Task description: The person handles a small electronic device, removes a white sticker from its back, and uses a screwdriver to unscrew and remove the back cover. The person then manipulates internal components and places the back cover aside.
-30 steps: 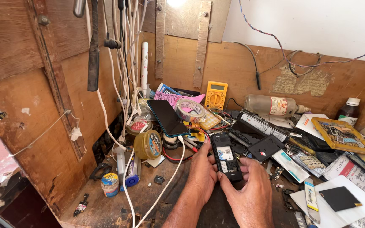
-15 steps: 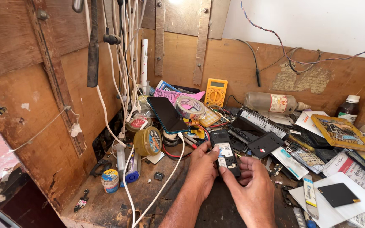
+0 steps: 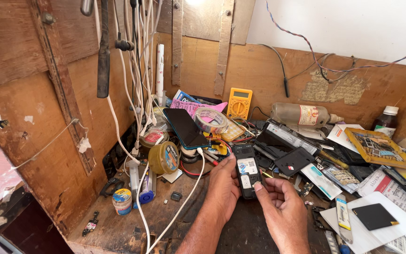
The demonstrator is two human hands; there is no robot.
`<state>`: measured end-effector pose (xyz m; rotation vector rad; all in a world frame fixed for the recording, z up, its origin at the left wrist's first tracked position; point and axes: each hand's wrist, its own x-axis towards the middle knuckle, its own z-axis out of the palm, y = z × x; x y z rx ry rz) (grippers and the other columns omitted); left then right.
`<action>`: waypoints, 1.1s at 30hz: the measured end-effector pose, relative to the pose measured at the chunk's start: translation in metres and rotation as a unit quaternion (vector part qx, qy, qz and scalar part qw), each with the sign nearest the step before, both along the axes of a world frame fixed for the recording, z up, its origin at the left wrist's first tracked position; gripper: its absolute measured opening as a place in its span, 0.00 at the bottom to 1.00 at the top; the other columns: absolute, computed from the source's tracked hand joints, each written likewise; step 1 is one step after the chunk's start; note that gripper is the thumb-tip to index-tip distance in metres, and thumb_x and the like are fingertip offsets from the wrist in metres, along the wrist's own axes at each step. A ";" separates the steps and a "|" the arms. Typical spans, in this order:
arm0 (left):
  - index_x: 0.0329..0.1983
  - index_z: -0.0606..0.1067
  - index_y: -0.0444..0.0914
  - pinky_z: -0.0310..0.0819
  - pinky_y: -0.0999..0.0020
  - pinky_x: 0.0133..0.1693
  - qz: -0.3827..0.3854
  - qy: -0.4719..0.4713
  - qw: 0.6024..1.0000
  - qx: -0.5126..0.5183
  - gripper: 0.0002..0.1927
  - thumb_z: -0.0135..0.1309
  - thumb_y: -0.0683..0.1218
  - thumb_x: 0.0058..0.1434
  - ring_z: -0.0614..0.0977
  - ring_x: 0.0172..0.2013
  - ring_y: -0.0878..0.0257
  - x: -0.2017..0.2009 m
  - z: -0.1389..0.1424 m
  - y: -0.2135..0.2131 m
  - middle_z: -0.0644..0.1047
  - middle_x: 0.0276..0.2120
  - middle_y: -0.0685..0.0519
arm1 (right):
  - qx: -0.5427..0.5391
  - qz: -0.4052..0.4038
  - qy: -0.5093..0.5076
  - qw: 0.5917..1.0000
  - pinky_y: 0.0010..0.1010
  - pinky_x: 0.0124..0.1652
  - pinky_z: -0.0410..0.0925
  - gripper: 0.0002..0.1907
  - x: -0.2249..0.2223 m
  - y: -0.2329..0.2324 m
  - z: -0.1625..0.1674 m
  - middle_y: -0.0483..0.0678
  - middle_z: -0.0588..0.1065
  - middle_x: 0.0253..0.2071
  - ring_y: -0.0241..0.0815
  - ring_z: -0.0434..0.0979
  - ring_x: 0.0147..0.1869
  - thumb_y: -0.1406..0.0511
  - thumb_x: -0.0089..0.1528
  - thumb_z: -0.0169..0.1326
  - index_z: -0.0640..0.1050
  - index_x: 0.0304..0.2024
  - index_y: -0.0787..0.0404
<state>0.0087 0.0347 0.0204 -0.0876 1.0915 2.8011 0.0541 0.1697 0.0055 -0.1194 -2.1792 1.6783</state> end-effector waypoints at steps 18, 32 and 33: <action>0.51 0.74 0.35 0.83 0.67 0.35 -0.011 0.040 0.999 0.002 0.14 0.45 0.48 0.72 0.85 0.33 0.61 0.003 0.000 0.001 0.82 0.36 0.47 | 0.137 -0.031 0.084 0.987 0.29 0.31 0.77 0.32 0.012 -0.022 0.013 0.52 0.75 0.38 0.37 0.81 0.34 0.64 0.46 0.73 0.74 0.48 0.69; 0.59 0.76 0.34 0.79 0.69 0.43 -0.047 0.094 0.994 -0.017 0.18 0.52 0.41 0.67 0.82 0.40 0.67 0.004 -0.006 0.007 0.82 0.43 0.53 | -0.130 0.029 0.031 0.991 0.23 0.42 0.70 0.19 -0.020 0.014 0.022 0.46 0.79 0.38 0.30 0.77 0.39 0.58 0.63 0.58 0.79 0.48 0.68; 0.60 0.76 0.34 0.79 0.69 0.43 -0.056 0.101 0.993 -0.031 0.18 0.52 0.41 0.67 0.82 0.40 0.67 0.005 -0.004 0.007 0.82 0.43 0.52 | -0.157 0.044 0.020 0.986 0.23 0.41 0.70 0.19 -0.024 0.017 0.027 0.45 0.80 0.38 0.30 0.77 0.38 0.57 0.63 0.57 0.79 0.47 0.67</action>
